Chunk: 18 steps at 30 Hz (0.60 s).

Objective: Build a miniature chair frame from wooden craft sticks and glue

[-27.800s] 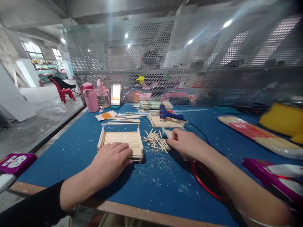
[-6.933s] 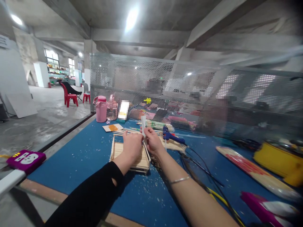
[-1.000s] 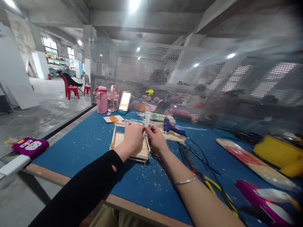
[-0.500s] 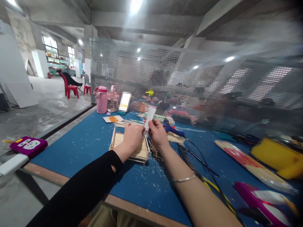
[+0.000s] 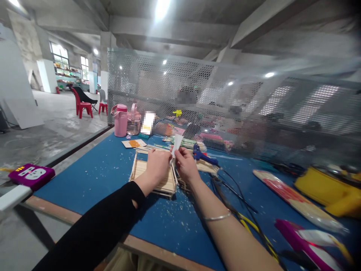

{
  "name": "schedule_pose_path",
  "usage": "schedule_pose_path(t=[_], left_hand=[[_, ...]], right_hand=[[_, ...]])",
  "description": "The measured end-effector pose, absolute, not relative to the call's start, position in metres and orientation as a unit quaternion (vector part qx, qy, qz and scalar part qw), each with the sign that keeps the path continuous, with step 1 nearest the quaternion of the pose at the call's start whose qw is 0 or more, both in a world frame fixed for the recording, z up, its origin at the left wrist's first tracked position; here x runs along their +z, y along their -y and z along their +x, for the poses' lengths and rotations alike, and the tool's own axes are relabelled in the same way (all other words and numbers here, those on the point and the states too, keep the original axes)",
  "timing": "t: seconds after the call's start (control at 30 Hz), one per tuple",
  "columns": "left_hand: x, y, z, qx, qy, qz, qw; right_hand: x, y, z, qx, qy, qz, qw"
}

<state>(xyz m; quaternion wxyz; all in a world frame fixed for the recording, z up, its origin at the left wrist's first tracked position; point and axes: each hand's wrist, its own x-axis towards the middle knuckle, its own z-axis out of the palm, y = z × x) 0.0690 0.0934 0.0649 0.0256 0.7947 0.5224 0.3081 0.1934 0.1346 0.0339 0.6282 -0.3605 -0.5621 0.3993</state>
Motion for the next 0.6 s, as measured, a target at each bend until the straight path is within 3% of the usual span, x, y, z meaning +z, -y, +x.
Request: schedule_pose_path(t=[0.6], left_hand=[[0.0630, -0.0957, 0.0687, 0.310, -0.520, 0.796, 0.019]], right_hand=[[0.0323, -0.1341, 0.1923, 0.433, 0.538, -0.366, 0.624]])
